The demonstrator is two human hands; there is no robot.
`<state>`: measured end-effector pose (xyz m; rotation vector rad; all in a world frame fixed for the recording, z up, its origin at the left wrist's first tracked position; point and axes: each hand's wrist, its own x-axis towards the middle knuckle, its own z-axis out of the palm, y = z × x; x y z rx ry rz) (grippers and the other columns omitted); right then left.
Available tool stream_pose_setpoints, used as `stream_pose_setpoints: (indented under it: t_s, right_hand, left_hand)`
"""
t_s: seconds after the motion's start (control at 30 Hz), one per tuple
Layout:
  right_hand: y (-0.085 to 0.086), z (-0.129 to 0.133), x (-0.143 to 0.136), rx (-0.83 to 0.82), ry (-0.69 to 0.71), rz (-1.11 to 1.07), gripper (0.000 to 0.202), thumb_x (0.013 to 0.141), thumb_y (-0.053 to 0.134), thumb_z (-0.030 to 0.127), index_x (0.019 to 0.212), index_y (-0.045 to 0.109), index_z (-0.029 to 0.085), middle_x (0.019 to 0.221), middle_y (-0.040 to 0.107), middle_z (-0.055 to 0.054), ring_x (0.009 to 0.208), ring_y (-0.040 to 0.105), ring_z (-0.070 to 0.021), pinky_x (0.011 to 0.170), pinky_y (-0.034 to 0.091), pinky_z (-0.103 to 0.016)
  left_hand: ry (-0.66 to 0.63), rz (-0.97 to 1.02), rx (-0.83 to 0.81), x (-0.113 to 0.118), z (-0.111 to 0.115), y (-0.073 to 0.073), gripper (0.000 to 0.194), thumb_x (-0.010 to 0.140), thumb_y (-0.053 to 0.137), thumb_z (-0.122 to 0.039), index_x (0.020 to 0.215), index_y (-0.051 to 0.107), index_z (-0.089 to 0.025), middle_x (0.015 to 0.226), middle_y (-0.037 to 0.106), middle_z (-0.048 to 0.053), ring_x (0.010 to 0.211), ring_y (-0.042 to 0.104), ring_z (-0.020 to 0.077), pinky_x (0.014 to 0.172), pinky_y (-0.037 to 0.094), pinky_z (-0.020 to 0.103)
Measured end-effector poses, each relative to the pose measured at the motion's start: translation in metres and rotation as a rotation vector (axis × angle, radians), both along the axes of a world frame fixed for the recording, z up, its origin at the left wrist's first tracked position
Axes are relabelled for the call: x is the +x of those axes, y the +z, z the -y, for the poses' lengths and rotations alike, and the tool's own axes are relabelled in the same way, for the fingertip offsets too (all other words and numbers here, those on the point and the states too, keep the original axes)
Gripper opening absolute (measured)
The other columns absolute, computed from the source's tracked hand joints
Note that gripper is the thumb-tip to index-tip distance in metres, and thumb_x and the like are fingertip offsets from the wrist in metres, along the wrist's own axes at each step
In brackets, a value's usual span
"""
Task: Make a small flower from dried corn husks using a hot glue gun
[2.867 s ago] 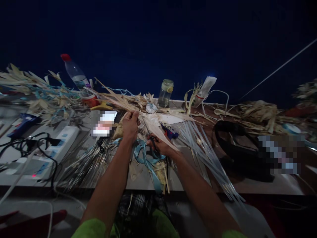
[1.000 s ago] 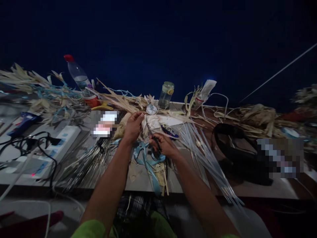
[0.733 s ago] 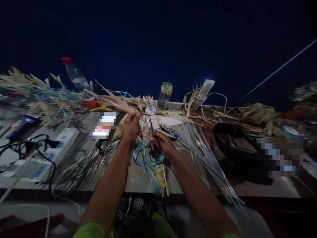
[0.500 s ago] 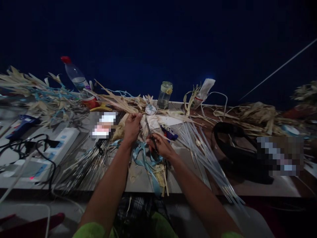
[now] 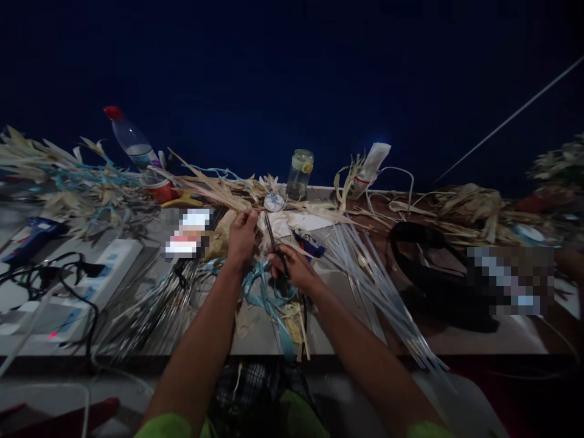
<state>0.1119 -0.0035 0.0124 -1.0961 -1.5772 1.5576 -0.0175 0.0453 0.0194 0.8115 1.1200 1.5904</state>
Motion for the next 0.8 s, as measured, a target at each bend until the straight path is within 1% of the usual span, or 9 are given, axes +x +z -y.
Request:
stream_pose_setpoints:
  t_s: [0.07,0.17,0.3,0.37,0.47,0.57,0.67,0.73,0.8]
  right_hand:
    - [0.001,-0.001,-0.002,-0.014,-0.108,-0.103,0.035,0.069,0.057,0.046,0.09,0.051,0.019,0.052,0.049,0.005,0.048,0.043,-0.0085,0.048,0.034,-0.021]
    - [-0.001,-0.003,-0.004,0.003,-0.296,-0.246,0.041,0.063,0.062,0.043,0.094,0.047,0.021,0.064,0.053,0.003,0.055,0.047,-0.009,0.052,0.038,-0.022]
    - [-0.008,-0.007,-0.005,0.039,-0.407,-0.355,0.043,0.062,0.063,0.035,0.099,0.044,0.023,0.078,0.054,0.001,0.067,0.051,-0.0094,0.061,0.041,-0.022]
    - [-0.011,-0.009,-0.006,0.049,-0.471,-0.356,0.042,0.061,0.063,0.031,0.098,0.044,0.022,0.079,0.052,0.002,0.069,0.05,-0.0086,0.064,0.041,-0.022]
    - [-0.013,-0.012,-0.006,0.034,-0.541,-0.342,0.039,0.061,0.061,0.026,0.095,0.044,0.021,0.073,0.048,0.004,0.063,0.047,-0.0071,0.062,0.04,-0.02]
    - [-0.013,-0.015,-0.003,0.03,-0.598,-0.376,0.036,0.063,0.059,0.026,0.094,0.043,0.02,0.07,0.046,0.005,0.059,0.045,-0.0065,0.057,0.039,-0.019]
    - [-0.011,-0.016,0.001,0.091,-0.672,-0.362,0.035,0.063,0.058,0.025,0.094,0.043,0.02,0.072,0.047,0.004,0.06,0.045,-0.0063,0.057,0.038,-0.019]
    - [-0.01,-0.017,0.003,0.135,-0.696,-0.319,0.036,0.063,0.059,0.025,0.095,0.043,0.019,0.072,0.048,0.004,0.06,0.046,-0.0066,0.058,0.039,-0.019]
    - [-0.009,-0.017,0.004,0.163,-0.702,-0.286,0.036,0.064,0.059,0.025,0.096,0.043,0.019,0.072,0.049,0.003,0.061,0.047,-0.007,0.058,0.039,-0.019]
  left_hand:
    - [-0.002,0.028,-0.006,0.001,-0.001,0.0,0.024,0.065,0.063,-0.035,0.078,0.051,-0.019,0.044,0.034,-0.01,0.031,0.026,0.0029,0.033,0.02,0.018]
    - [-0.01,0.012,-0.046,0.005,-0.002,-0.001,0.024,0.062,0.065,-0.03,0.075,0.048,-0.018,0.044,0.036,-0.01,0.031,0.028,0.0026,0.033,0.021,0.017]
    - [-0.083,-0.05,-0.083,0.015,0.002,-0.003,0.025,0.06,0.066,-0.026,0.077,0.049,-0.017,0.047,0.042,-0.009,0.032,0.032,0.0031,0.034,0.024,0.017]
    - [-0.124,-0.07,-0.078,0.021,0.005,-0.005,0.026,0.059,0.067,-0.025,0.077,0.049,-0.017,0.048,0.044,-0.009,0.034,0.035,0.0032,0.035,0.026,0.017]
    - [-0.184,-0.046,-0.079,0.028,0.008,-0.007,0.027,0.059,0.068,-0.029,0.076,0.05,-0.017,0.051,0.045,-0.008,0.037,0.038,0.0037,0.037,0.03,0.017]
    - [-0.261,0.03,-0.1,0.028,0.01,-0.007,0.027,0.064,0.065,-0.037,0.075,0.052,-0.016,0.056,0.049,-0.006,0.036,0.035,0.0022,0.037,0.03,0.018]
    - [-0.372,0.074,-0.178,0.025,0.01,-0.005,0.031,0.063,0.065,-0.04,0.077,0.055,-0.015,0.063,0.054,-0.003,0.034,0.031,0.0002,0.035,0.027,0.018]
    - [-0.467,0.071,-0.234,0.023,0.011,-0.005,0.031,0.06,0.068,-0.039,0.075,0.055,-0.015,0.057,0.051,-0.004,0.033,0.032,0.0004,0.035,0.025,0.017]
    - [-0.533,0.065,-0.247,0.023,0.011,-0.006,0.03,0.059,0.07,-0.036,0.072,0.053,-0.015,0.048,0.043,-0.007,0.033,0.032,0.0013,0.034,0.024,0.016]
